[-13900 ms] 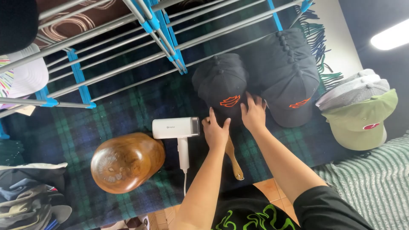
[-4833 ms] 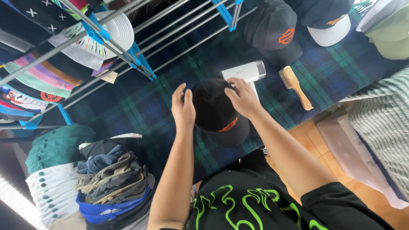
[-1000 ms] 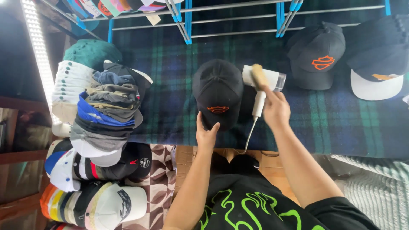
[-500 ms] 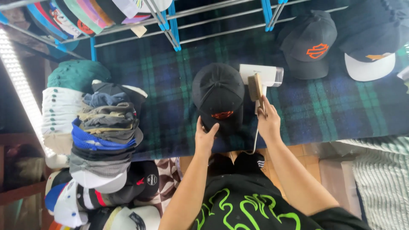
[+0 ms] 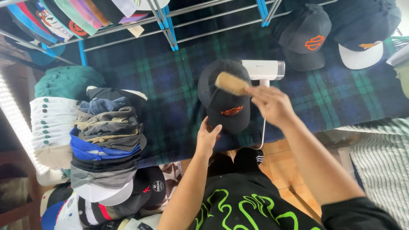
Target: Cleaning and shaping baseball caps using a handheld steamer and a brush.
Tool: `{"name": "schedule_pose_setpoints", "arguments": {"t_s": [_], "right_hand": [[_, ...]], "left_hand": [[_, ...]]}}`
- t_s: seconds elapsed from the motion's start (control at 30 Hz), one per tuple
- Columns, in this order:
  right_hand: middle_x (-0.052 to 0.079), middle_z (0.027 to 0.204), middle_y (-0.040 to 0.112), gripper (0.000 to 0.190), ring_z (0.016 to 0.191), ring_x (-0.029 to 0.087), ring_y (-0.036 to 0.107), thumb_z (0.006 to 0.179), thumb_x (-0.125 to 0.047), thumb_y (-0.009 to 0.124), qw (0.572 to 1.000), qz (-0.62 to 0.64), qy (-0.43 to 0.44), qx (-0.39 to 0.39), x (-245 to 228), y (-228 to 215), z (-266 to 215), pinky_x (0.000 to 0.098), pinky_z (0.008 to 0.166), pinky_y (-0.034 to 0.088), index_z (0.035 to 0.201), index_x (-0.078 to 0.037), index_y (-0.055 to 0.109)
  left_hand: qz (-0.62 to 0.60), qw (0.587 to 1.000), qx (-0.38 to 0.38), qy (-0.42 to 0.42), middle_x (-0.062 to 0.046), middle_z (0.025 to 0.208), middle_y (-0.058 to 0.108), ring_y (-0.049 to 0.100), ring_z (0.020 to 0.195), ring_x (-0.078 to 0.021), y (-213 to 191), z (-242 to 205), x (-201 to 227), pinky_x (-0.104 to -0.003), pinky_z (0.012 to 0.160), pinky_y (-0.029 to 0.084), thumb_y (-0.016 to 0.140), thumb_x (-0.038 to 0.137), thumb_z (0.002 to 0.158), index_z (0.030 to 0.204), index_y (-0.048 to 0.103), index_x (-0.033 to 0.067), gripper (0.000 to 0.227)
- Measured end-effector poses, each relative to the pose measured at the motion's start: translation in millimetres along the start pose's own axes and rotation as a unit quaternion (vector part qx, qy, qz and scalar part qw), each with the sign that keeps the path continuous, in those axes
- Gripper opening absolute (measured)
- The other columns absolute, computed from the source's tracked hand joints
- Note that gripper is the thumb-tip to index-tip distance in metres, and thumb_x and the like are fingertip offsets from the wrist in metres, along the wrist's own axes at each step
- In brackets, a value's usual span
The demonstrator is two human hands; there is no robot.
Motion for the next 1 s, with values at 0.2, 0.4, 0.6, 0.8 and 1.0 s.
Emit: {"name": "schedule_pose_setpoints", "arguments": {"t_s": [0.2,0.4,0.6,0.8,1.0], "right_hand": [[0.003,0.106,0.075,0.041,0.100,0.027,0.072,0.100,-0.019,0.073,0.971,-0.191,0.139,-0.037,124.2,-14.9,4.5,0.0415,0.088,0.058,0.140,-0.028,0.071],[0.001,0.095,0.073,0.036,0.083,0.027,0.070,0.092,-0.013,0.077,0.992,-0.095,-0.083,-0.019,-100.6,-22.0,56.0,0.0395,0.080,0.058,0.126,-0.025,0.078],[0.005,0.095,0.072,0.012,0.083,0.033,0.068,0.099,-0.011,0.069,0.983,-0.173,0.013,-0.066,52.6,1.2,25.5,0.0438,0.078,0.056,0.106,-0.014,0.079],[-0.002,0.094,0.072,0.029,0.084,0.024,0.068,0.099,-0.013,0.069,0.988,-0.074,-0.042,-0.128,-28.7,-11.9,75.2,0.0341,0.082,0.055,0.123,-0.027,0.079],[-0.007,0.104,0.073,0.023,0.091,0.023,0.074,0.106,-0.032,0.058,0.912,-0.286,0.124,-0.266,140.2,-1.7,88.9,0.0390,0.081,0.058,0.119,-0.037,0.077]], "left_hand": [[-0.038,0.999,-0.008,-0.007,-0.012,0.104,0.058,0.065,0.087,-0.0187,-3.1,18.5,-18.7,-0.033,0.082,0.066,0.072,0.020,0.094,0.153,0.047,0.0165,0.063],[-0.051,0.998,-0.012,-0.016,-0.010,0.103,0.056,0.065,0.086,-0.0187,-4.0,34.5,-33.5,-0.035,0.083,0.066,0.074,0.020,0.094,0.149,0.052,0.0171,0.059],[-0.058,0.998,-0.011,0.006,-0.006,0.098,0.057,0.065,0.082,-0.0153,-3.7,26.5,-27.2,-0.031,0.078,0.065,0.075,0.021,0.093,0.144,0.057,0.0160,0.055],[-0.145,0.989,0.040,-0.003,-0.004,0.098,0.063,0.064,0.075,-0.0127,-3.8,43.2,-50.9,-0.029,0.071,0.065,0.066,0.036,0.100,0.131,0.066,0.0123,0.039],[-0.265,0.961,0.075,0.003,-0.004,0.091,0.066,0.068,0.077,-0.0150,5.8,63.4,-59.6,-0.030,0.070,0.063,0.066,0.027,0.101,0.116,0.070,0.0102,0.023]]}}
Point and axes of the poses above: each hand's wrist, its own z-axis towards the middle knuckle, its own y-axis out of the palm, x = y × z, the point moved 6 cm from there along z, towards the middle knuckle
